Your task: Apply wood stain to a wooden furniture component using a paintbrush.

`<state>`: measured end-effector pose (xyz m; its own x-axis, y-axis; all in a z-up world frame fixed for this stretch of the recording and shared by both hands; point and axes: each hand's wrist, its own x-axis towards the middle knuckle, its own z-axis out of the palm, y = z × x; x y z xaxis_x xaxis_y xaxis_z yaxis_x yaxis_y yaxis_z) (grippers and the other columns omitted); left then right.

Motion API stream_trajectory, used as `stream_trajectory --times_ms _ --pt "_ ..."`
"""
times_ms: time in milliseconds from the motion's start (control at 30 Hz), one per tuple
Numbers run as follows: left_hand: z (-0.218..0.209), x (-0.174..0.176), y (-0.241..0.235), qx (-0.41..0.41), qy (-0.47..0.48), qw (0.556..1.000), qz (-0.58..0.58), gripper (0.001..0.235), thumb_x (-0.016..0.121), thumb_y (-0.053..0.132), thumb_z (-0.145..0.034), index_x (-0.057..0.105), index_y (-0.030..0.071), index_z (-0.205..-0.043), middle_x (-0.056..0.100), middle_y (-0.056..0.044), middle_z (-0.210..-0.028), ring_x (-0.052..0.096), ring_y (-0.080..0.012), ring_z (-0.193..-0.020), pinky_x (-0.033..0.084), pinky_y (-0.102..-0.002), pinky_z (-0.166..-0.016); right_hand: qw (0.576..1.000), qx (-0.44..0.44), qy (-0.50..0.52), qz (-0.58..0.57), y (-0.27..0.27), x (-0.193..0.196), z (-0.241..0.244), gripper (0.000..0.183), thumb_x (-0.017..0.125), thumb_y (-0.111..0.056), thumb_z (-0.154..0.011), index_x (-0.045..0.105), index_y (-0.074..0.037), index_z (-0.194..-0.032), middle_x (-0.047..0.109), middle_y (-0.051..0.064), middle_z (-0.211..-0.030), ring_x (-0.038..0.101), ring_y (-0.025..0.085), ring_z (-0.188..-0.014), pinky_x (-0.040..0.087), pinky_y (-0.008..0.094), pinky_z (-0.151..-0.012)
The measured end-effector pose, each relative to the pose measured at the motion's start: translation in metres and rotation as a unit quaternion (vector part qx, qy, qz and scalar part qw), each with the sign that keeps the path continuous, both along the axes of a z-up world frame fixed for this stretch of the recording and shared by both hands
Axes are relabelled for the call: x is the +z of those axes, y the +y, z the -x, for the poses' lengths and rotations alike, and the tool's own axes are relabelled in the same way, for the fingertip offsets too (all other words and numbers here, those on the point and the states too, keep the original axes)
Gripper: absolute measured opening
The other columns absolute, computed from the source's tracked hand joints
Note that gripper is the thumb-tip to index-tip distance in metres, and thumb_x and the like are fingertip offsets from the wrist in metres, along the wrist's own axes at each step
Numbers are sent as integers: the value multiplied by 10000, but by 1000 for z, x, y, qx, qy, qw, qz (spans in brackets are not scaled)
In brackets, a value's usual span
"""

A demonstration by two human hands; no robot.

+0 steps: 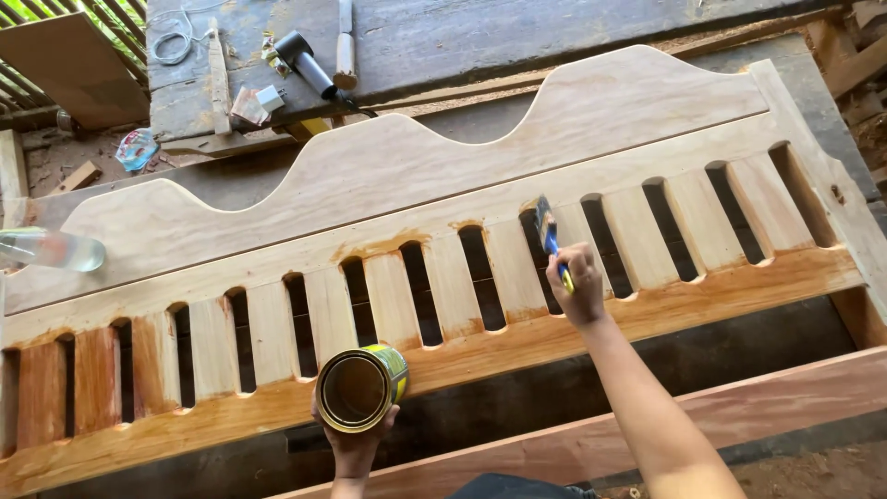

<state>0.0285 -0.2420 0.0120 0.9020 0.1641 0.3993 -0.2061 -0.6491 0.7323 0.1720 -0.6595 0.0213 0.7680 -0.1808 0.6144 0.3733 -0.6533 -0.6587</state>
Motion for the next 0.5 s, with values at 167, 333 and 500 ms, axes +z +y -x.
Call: stream_trajectory --times_ms 167,333,500 --pt "0 -3 -1 -4 -20 1000 7 1282 931 448 -592 150 52 -1528 391 -158 -1516 424 -303 -1411 315 -438 -1220 1000 -9 12 -17 7 6 7 262 709 32 -908 492 -93 -984 600 115 -965 673 304 -805 549 394 -651" --pt "1 -3 1 27 -2 1000 -16 1265 943 423 -553 204 66 -1516 404 -148 -1474 463 -282 -1361 375 -426 -1184 997 -57 41 43 6 -10 -5 259 743 5 -918 513 -103 -963 605 111 -951 665 322 -782 534 412 -599" --pt "-4 -23 6 1 -46 999 7 1300 932 449 -562 152 38 -1518 406 -156 -1502 450 -290 -1386 345 -432 -1192 999 -26 36 28 11 -3 4 244 727 9 -899 529 -116 -969 602 98 -953 657 330 -799 531 432 -630"
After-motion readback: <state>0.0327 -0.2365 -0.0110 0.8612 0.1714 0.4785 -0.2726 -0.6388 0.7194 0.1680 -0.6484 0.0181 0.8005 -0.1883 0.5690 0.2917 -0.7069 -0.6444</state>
